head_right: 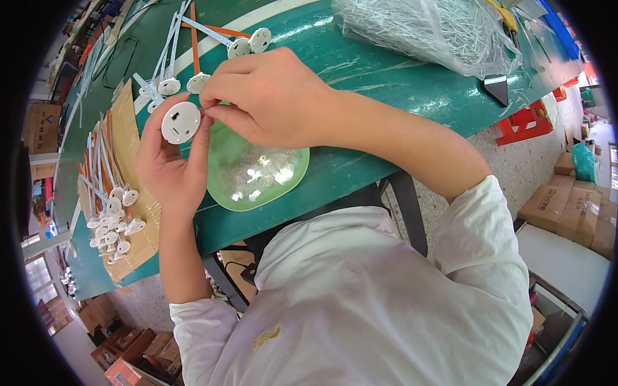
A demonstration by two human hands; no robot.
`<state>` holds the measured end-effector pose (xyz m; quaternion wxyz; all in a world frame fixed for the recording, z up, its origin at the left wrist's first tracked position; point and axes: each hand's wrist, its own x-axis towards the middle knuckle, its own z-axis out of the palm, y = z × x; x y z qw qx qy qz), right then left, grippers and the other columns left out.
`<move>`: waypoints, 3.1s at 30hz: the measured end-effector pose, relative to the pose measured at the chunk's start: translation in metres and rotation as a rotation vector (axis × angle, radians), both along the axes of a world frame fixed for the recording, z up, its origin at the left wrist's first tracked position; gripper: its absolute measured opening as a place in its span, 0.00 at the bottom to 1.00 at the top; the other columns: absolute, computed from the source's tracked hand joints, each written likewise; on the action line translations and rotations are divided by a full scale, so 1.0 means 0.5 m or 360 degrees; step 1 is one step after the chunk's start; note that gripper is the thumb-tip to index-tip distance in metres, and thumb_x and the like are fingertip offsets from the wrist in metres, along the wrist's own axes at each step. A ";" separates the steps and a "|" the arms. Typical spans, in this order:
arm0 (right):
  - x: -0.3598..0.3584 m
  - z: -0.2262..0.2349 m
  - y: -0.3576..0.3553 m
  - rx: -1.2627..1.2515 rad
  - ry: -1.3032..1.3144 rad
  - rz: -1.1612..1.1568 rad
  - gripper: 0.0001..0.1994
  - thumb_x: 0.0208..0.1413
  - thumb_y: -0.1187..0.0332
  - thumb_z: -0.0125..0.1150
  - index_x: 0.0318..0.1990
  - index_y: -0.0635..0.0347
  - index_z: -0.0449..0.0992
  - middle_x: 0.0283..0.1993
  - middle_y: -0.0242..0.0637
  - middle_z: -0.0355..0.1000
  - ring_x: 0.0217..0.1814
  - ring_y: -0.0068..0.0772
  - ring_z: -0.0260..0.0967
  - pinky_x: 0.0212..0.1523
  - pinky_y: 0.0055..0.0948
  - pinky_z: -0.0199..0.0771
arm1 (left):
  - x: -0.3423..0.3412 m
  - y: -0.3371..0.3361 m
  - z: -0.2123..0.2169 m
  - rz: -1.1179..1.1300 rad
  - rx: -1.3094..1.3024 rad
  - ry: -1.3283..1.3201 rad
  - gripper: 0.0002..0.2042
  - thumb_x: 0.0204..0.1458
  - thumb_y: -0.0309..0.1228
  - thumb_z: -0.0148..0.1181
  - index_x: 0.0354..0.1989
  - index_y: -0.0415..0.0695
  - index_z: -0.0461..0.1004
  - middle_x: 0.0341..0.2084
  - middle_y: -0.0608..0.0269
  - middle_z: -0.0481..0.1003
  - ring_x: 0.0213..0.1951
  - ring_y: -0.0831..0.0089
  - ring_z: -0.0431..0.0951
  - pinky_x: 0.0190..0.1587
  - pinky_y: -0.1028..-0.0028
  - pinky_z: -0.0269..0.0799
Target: Manually attaching circular plastic bases to LED light strips at a factory workbench.
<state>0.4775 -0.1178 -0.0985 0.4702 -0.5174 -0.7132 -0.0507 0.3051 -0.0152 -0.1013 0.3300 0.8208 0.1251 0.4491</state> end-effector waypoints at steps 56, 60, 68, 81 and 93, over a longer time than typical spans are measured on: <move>0.023 0.037 -0.017 0.0180 0.0407 0.0212 0.10 0.62 0.74 0.51 0.38 0.70 0.78 0.32 0.45 0.77 0.29 0.35 0.75 0.31 0.29 0.73 | -0.047 -0.002 0.072 -0.0062 0.0550 0.0125 0.21 0.51 0.22 0.67 0.55 0.38 0.76 0.32 0.59 0.84 0.32 0.65 0.84 0.34 0.73 0.79; 0.037 0.034 -0.015 0.0202 0.0397 0.0122 0.10 0.63 0.74 0.50 0.35 0.69 0.79 0.30 0.42 0.77 0.28 0.31 0.74 0.30 0.26 0.72 | -0.166 0.039 0.105 0.0343 0.0729 0.0452 0.17 0.54 0.18 0.61 0.53 0.39 0.76 0.32 0.61 0.84 0.33 0.67 0.85 0.36 0.73 0.80; 0.047 0.046 -0.022 0.0199 0.0299 0.0125 0.08 0.59 0.75 0.56 0.29 0.66 0.79 0.23 0.39 0.75 0.24 0.32 0.74 0.26 0.28 0.71 | -0.511 0.236 0.199 0.1248 0.0670 0.1193 0.12 0.64 0.25 0.50 0.52 0.38 0.75 0.26 0.52 0.80 0.27 0.67 0.84 0.33 0.70 0.77; 0.076 0.043 -0.018 0.0251 0.0170 0.0022 0.04 0.57 0.75 0.61 0.33 0.63 0.82 0.22 0.35 0.76 0.22 0.32 0.74 0.24 0.28 0.69 | -0.644 0.367 0.184 0.1382 0.0242 0.1803 0.14 0.54 0.30 0.63 0.49 0.42 0.79 0.36 0.44 0.81 0.37 0.55 0.84 0.37 0.61 0.78; 0.103 -0.008 0.016 0.0139 -0.0176 -0.0308 0.06 0.50 0.76 0.67 0.37 0.59 0.80 0.36 0.38 0.78 0.35 0.41 0.75 0.34 0.34 0.76 | -0.173 0.207 0.092 0.0641 0.0431 0.0742 0.20 0.55 0.29 0.66 0.56 0.39 0.74 0.42 0.55 0.81 0.39 0.69 0.81 0.42 0.69 0.76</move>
